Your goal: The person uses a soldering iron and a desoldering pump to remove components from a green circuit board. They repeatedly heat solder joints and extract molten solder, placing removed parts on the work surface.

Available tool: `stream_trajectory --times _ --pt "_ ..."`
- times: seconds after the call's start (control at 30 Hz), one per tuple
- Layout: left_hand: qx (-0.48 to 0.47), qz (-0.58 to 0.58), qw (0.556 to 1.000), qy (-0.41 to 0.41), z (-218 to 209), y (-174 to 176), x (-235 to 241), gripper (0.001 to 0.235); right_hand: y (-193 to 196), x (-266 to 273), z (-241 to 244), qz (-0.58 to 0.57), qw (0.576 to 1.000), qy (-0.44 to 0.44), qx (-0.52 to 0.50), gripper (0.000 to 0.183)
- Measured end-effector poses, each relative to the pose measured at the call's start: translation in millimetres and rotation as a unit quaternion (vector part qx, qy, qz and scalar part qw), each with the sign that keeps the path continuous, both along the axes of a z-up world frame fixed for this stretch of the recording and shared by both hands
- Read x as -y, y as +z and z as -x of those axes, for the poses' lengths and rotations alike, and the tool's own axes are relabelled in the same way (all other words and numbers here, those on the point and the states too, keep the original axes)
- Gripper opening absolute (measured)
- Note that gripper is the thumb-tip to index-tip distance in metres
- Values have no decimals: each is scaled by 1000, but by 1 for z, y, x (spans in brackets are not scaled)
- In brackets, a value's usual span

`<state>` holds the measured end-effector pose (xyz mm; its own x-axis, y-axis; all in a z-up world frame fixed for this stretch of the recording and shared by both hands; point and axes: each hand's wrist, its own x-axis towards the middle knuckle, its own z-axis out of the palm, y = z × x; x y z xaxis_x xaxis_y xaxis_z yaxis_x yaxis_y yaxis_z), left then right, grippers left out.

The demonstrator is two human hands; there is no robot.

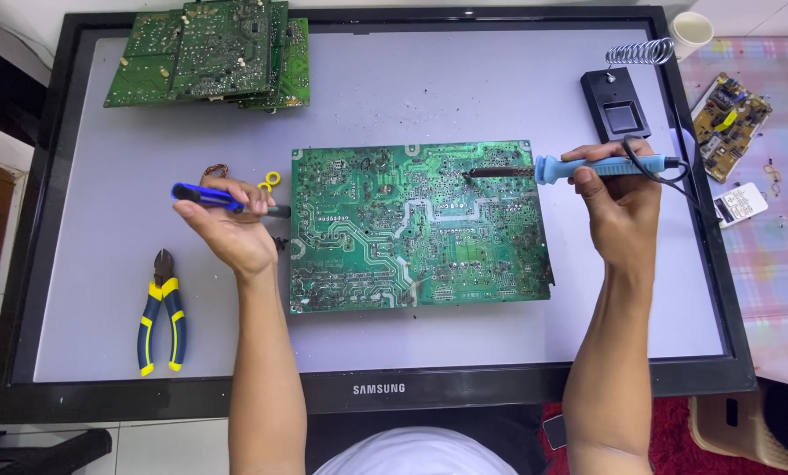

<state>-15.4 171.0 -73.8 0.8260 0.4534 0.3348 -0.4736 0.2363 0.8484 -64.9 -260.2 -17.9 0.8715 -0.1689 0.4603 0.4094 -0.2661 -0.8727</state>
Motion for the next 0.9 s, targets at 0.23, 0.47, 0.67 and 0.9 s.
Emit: stream_trajectory --times 0.23,0.47,0.67,0.9 --pt "6 81 995 -62 5 14 3 69 3 8 7 -34 996 44 -67 19" --pt "-10 26 997 -72 -2 4 3 58 4 14 9 -30 994 66 -82 15" --pt "-14 -81 994 -69 2 16 11 41 4 17 11 -31 992 96 -79 14" --pt "3 -173 984 -48 10 25 12 28 3 20 11 -25 990 111 -79 14"
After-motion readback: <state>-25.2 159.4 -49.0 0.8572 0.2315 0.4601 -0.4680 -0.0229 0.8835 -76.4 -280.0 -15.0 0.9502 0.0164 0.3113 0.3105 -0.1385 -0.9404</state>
